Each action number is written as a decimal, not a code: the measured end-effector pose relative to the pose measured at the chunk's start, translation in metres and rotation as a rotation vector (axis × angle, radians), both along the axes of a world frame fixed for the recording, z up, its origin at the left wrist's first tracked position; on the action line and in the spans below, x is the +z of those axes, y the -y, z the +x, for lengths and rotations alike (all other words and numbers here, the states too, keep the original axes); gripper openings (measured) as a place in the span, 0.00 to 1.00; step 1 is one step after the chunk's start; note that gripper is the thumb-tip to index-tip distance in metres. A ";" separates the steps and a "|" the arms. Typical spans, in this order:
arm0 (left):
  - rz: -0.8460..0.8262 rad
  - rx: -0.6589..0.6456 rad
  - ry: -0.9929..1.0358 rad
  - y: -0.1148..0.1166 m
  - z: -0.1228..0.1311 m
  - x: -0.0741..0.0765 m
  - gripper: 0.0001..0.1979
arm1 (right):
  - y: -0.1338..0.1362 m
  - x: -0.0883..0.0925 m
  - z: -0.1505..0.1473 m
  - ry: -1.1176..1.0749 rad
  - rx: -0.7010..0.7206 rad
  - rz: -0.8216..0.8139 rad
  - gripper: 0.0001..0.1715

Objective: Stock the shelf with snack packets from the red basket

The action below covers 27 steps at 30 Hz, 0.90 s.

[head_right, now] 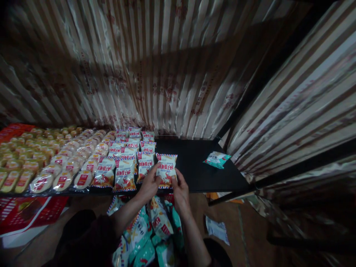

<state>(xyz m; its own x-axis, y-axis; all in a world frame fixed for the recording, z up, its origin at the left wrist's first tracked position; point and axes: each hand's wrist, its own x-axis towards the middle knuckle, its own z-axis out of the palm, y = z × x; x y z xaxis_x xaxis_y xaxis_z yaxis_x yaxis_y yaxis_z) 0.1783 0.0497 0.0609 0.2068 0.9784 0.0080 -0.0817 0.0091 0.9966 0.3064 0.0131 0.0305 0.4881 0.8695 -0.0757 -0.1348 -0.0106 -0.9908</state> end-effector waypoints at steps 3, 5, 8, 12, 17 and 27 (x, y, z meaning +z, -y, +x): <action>0.010 -0.005 -0.096 -0.014 0.011 0.005 0.30 | -0.016 -0.006 0.011 0.030 -0.009 -0.003 0.37; 0.011 -0.014 -0.182 -0.023 0.019 0.008 0.31 | -0.028 -0.009 0.017 0.044 -0.021 0.002 0.37; 0.029 -0.025 -0.297 -0.036 0.031 0.013 0.31 | -0.046 -0.010 0.026 0.042 -0.034 0.035 0.35; 0.037 -0.029 -0.363 -0.057 0.047 0.018 0.32 | -0.071 -0.009 0.034 0.036 -0.034 0.081 0.35; -0.010 -0.002 -0.345 -0.090 0.062 0.022 0.33 | -0.105 -0.011 0.040 0.040 -0.045 0.106 0.37; 0.060 0.025 -0.487 -0.148 0.073 0.029 0.29 | -0.174 -0.019 0.048 0.082 -0.056 0.127 0.34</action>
